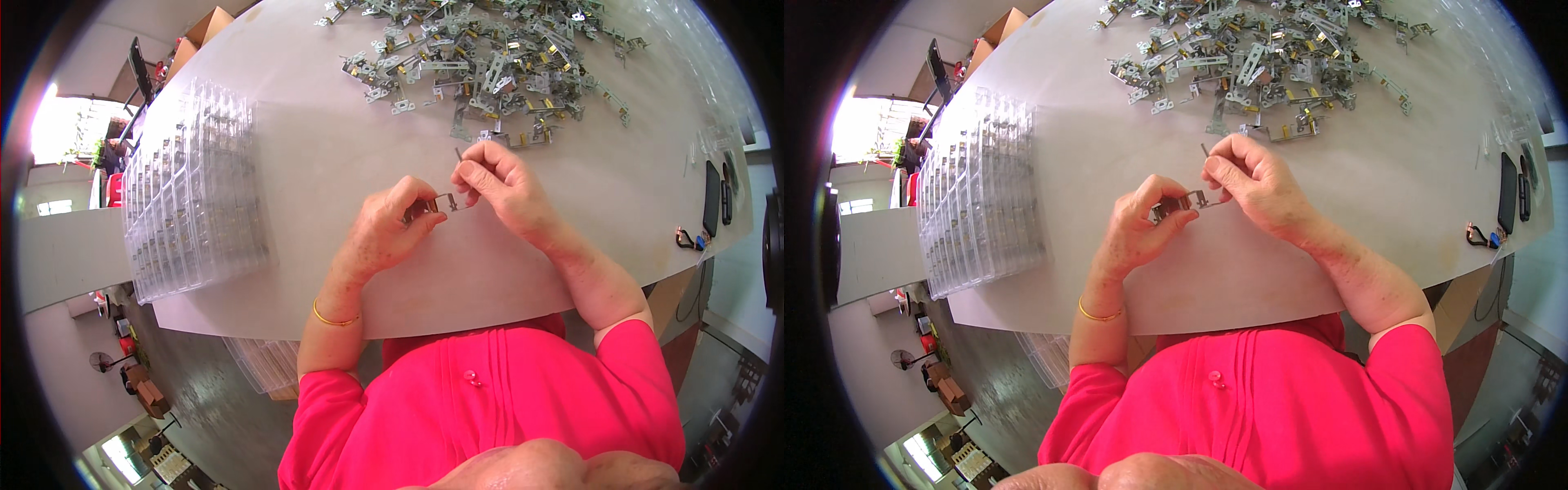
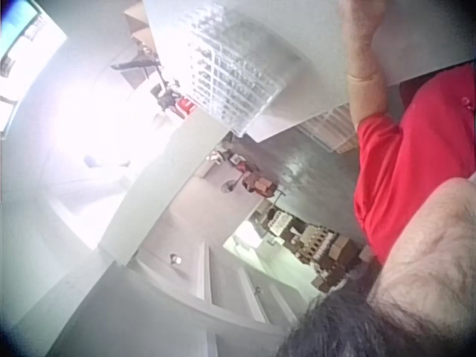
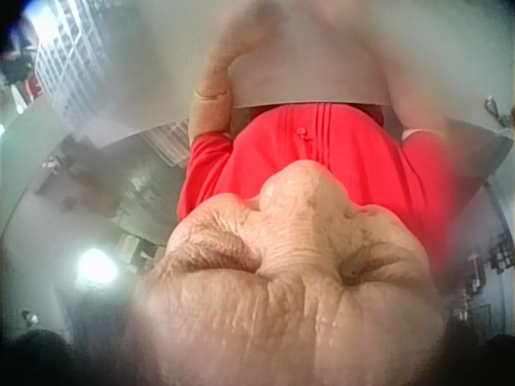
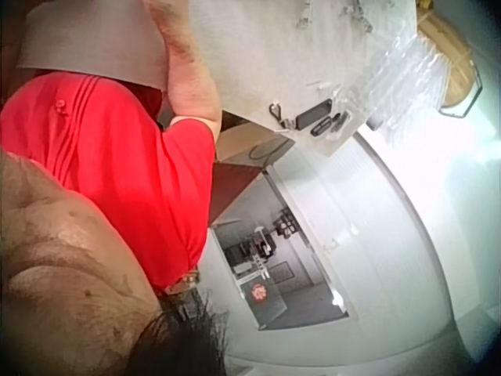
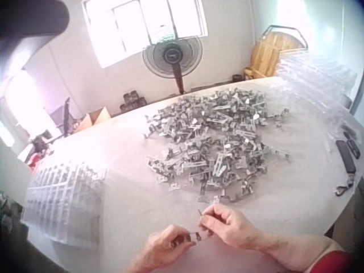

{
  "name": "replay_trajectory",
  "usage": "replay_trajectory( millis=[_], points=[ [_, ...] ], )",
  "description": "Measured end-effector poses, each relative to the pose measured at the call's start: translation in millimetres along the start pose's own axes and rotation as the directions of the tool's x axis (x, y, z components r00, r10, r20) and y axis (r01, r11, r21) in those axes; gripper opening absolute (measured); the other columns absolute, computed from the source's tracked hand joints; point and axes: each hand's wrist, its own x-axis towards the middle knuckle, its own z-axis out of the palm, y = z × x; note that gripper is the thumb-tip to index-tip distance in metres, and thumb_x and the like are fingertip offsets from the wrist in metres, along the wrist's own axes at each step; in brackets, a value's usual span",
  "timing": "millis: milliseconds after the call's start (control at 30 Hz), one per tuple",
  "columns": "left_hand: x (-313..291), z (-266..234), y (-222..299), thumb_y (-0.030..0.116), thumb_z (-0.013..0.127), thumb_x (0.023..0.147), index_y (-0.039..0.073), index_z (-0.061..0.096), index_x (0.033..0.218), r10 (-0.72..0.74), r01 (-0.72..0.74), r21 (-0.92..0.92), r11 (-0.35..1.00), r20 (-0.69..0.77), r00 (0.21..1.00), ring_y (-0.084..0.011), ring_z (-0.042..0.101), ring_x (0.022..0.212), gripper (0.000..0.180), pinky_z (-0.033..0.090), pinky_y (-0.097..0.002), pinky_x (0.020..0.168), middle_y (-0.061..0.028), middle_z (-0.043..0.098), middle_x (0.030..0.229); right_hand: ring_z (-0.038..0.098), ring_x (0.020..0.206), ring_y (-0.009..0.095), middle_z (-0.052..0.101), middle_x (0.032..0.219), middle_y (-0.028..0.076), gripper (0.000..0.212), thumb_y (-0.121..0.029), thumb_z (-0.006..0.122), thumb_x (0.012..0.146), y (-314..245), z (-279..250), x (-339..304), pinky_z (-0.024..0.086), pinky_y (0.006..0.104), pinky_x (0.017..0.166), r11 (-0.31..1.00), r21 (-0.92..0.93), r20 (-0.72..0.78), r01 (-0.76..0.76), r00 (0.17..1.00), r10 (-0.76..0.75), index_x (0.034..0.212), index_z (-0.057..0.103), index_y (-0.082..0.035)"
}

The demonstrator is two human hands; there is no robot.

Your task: The person assembles small metal components by fitting pins into metal brackets by hand, placing the assembled parts into compartments of a clear plastic tray.

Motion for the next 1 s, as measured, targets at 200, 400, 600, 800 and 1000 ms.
replay_trajectory(
  millis=[200,400,600,800,1000],
  points=[
    [1.8,-2.6,0.4,0.004,0.078,0.08,0.001,0.06,0.092,-0.223,0.216,-0.151,0.965,-0.027,0.975,-0.0081,0.059,0.07,0.022,0.049,-0.0255,0.062,-0.0028,0.066,0.08,0.059,0.095,0.009,0.064,0.105,0.003,0.009,-0.012,0.061,0.1,-7.6,3.0,-1.3,0.05,0.0265,0.084,0.974,0.059,-0.015,0.216,0.976,-0.216,0.098,0.062,-0.004],
    [0.7,-2.7,-7.2,0.007,0.079,0.082,0.0,0.06,0.092,-0.341,0.328,-0.38,0.865,0.033,0.939,-0.0055,0.059,0.07,0.022,0.047,-0.0228,0.058,-0.0022,0.065,0.079,0.061,0.095,0.016,0.065,0.106,0.007,0.006,-0.003,0.067,0.092,-7.9,6.8,-1.9,0.049,0.0296,0.086,0.776,-0.378,0.185,0.505,0.862,-0.472,0.096,0.063,-0.004],
    [2.4,-14.1,0.2,0.022,0.066,0.095,-0.001,0.059,0.103,-0.402,0.469,-0.502,0.727,0.244,0.883,-0.013,0.066,0.077,0.025,0.052,-0.025,0.061,-0.0092,0.069,0.09,0.062,0.093,0.016,0.065,0.1,0.007,0.006,-0.001,0.065,0.093,-6.0,8.6,-4.2,0.051,0.0294,0.082,0.812,-0.347,0.131,0.469,0.882,-0.453,0.098,0.062,-0.003],
    [4.9,-12.3,-12.8,0.028,0.052,0.103,-0.006,0.057,0.117,-0.303,0.234,-0.776,0.586,0.058,0.951,-0.0263,0.068,0.092,0.036,0.055,-0.0347,0.074,-0.0198,0.066,0.11,0.063,0.092,0.012,0.066,0.099,0.003,0.011,-0.01,0.06,0.1,-0.9,3.1,-0.1,0.053,0.0287,0.085,0.955,0.138,-0.039,0.263,0.965,-0.26,0.106,0.062,-0.001],
    [7.3,-7.6,-5.7,0.013,0.057,0.1,-0.003,0.055,0.132,-0.149,0.08,-0.747,0.66,-0.027,0.988,-0.0245,0.055,0.125,0.036,0.05,-0.0407,0.1,-0.0169,0.058,0.135,0.065,0.098,0.014,0.066,0.101,0.004,0.015,-0.016,0.058,0.102,-2.3,0.0,1.4,0.055,0.0336,0.095,0.928,0.343,-0.121,0.144,0.987,-0.109,0.11,0.063,-0.003]
  ],
)
